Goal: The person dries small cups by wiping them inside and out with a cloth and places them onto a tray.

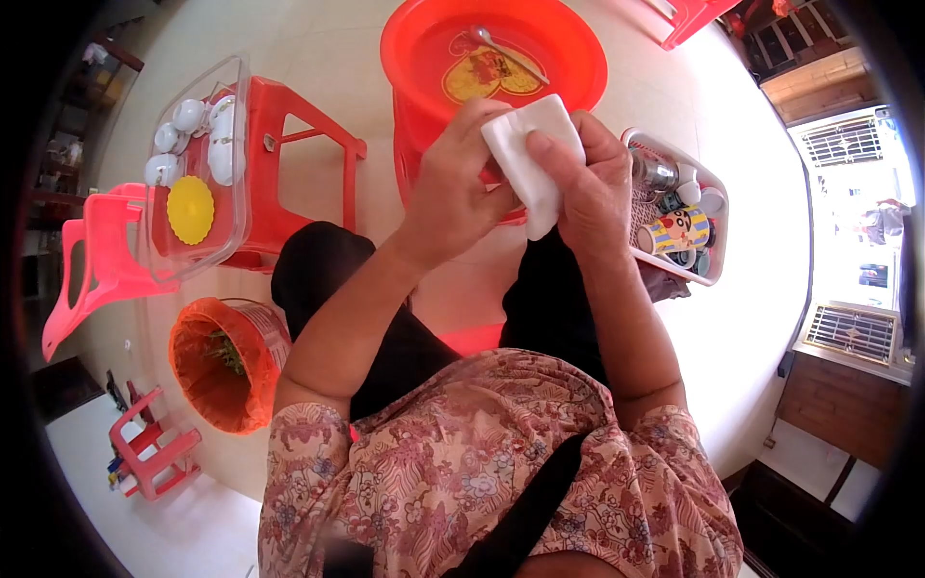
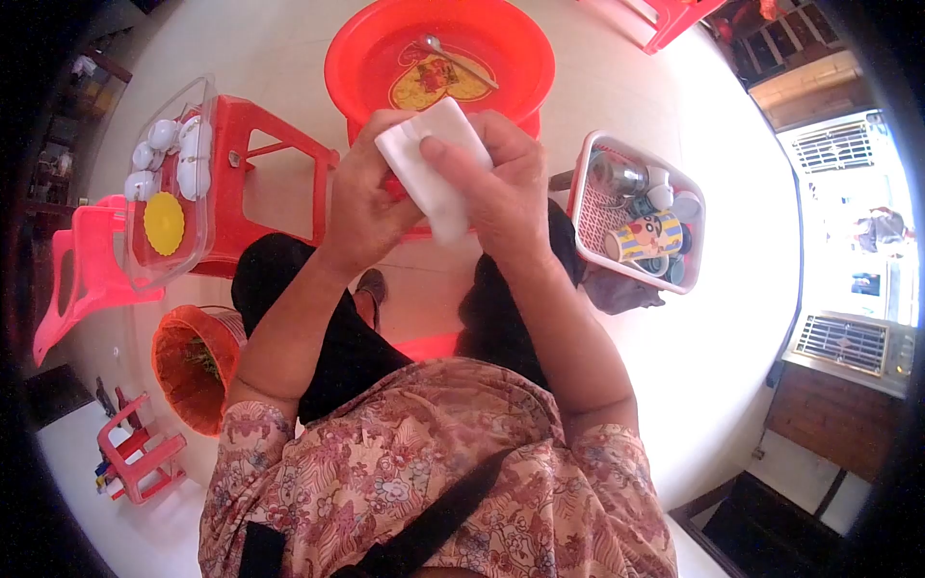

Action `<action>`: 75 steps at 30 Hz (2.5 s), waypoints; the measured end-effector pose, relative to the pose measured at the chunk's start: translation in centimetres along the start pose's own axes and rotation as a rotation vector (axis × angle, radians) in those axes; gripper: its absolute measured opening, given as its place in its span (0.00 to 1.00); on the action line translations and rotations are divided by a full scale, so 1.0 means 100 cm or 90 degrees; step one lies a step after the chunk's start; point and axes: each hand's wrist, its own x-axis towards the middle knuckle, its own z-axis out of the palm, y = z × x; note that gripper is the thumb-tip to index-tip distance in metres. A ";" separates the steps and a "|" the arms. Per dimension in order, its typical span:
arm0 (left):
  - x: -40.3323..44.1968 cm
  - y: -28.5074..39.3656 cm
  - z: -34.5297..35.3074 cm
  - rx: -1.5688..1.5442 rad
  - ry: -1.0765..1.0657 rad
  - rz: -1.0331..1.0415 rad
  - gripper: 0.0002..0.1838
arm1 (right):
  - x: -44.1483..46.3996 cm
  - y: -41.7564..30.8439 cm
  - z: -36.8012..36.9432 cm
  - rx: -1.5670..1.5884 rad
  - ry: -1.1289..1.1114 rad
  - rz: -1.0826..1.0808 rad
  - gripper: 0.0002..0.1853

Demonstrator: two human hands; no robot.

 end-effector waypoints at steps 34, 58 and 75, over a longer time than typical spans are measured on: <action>0.001 0.005 -0.002 -0.033 0.067 -0.011 0.27 | 0.010 0.007 -0.023 0.222 -0.113 0.048 0.13; 0.008 -0.013 -0.029 -0.468 -0.211 -0.370 0.18 | 0.025 0.027 -0.024 0.349 -0.088 0.081 0.15; -0.004 -0.008 0.010 -0.282 0.114 -0.241 0.10 | 0.016 0.037 0.023 -0.369 0.088 -0.322 0.20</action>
